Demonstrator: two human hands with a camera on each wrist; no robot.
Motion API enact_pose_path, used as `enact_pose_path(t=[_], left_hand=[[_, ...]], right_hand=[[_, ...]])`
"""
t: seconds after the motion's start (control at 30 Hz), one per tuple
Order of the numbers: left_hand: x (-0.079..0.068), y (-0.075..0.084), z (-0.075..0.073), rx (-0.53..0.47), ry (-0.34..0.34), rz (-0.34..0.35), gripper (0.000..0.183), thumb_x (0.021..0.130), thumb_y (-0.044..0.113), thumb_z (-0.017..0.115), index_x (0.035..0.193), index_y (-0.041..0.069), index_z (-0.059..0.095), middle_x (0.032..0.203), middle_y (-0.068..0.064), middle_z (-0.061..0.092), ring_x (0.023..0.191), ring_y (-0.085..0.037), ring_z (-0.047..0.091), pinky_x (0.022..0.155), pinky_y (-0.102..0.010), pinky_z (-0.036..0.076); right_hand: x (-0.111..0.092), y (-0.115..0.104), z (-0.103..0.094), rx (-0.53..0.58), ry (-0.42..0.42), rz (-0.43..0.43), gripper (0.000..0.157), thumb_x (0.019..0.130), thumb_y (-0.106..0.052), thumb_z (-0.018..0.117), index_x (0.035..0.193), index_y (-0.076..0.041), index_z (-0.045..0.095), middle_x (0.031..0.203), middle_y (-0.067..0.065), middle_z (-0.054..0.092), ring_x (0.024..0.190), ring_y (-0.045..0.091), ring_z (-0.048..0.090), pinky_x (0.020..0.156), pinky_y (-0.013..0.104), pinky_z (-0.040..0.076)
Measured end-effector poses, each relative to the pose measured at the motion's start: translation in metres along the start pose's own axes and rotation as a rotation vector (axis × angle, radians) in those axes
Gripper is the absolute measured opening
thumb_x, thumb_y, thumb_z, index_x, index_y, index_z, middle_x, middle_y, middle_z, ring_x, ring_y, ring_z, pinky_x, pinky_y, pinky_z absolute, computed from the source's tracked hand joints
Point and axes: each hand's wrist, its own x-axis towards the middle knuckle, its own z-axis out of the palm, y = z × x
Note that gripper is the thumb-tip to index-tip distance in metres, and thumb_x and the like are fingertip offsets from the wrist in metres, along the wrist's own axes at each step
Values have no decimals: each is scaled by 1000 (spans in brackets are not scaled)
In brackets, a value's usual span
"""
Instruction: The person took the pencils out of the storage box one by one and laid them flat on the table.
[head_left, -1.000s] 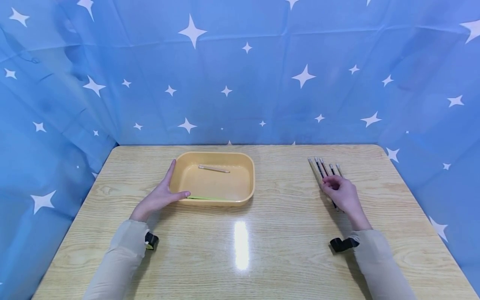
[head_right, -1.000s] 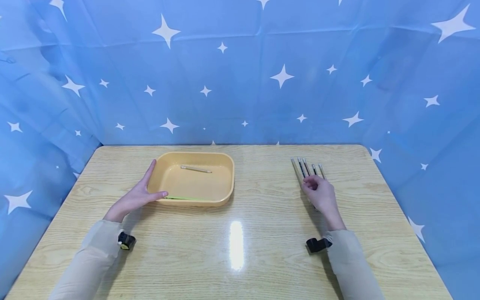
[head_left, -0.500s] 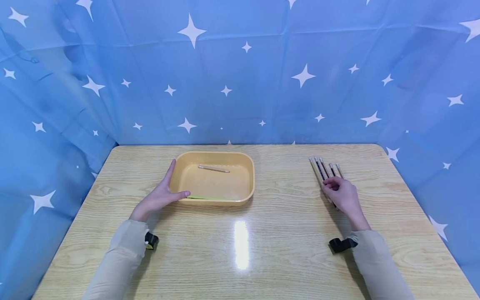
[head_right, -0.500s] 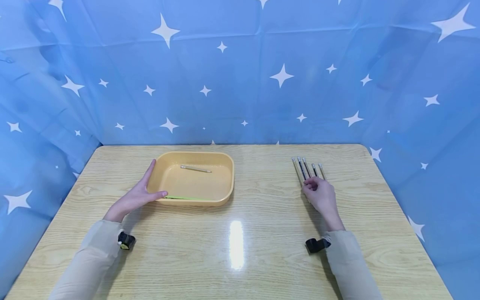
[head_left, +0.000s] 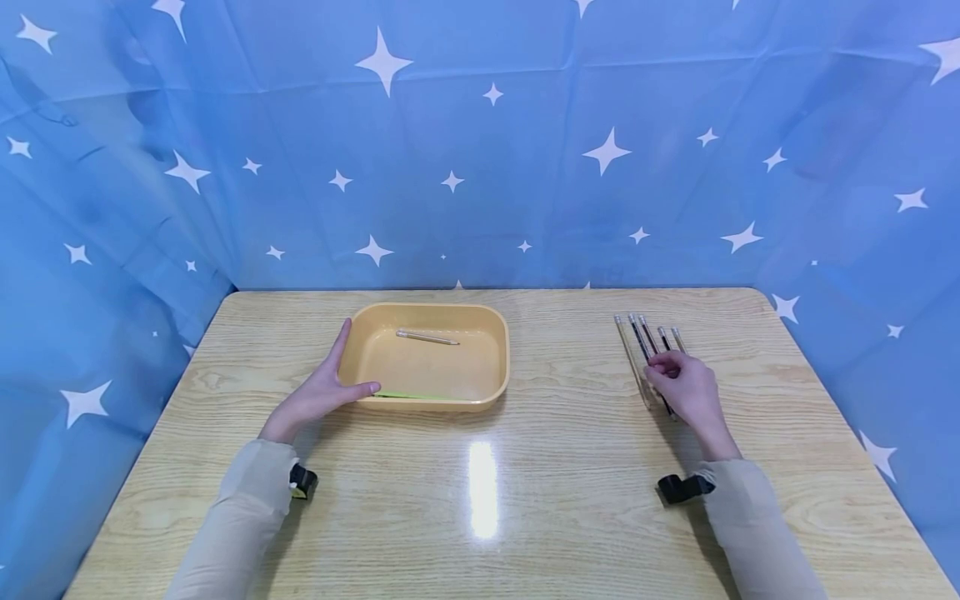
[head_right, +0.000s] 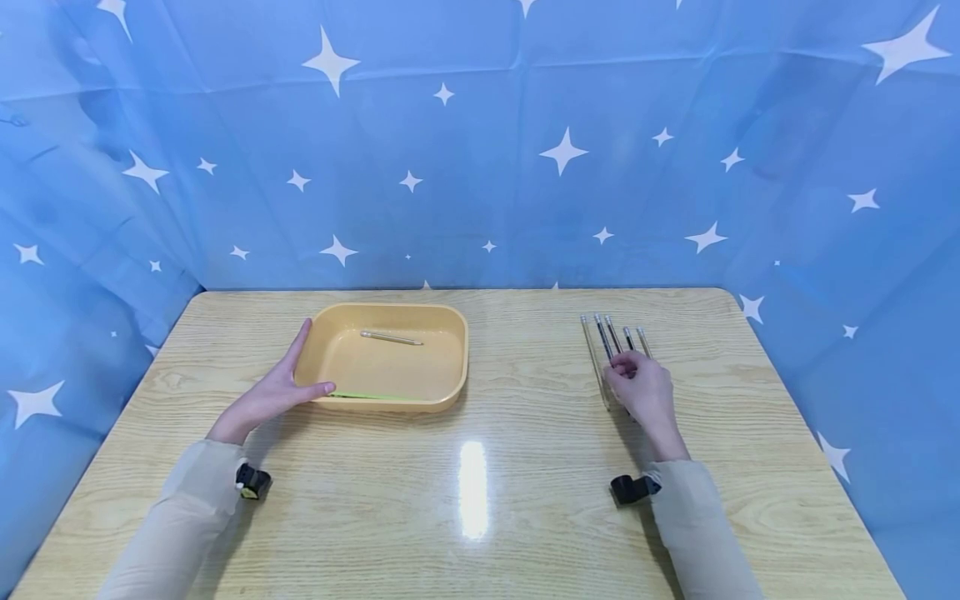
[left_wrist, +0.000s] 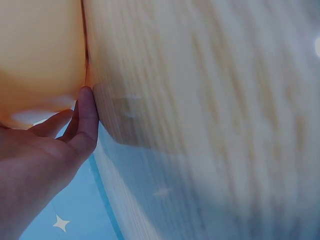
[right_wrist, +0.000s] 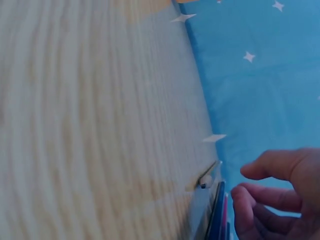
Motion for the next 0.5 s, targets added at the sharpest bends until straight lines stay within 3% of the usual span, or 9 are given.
enact_pose_path(t=[0.5], left_hand=[[-1, 1, -1, 12, -3, 5, 101, 81, 22, 67, 141, 22, -14, 147, -5, -13, 132, -30, -4, 102, -54, 5]], right_hand=[[3, -22, 14, 161, -90, -110, 19, 84, -11, 60, 99, 0, 63, 84, 8, 62, 75, 18, 56, 57, 20, 44]])
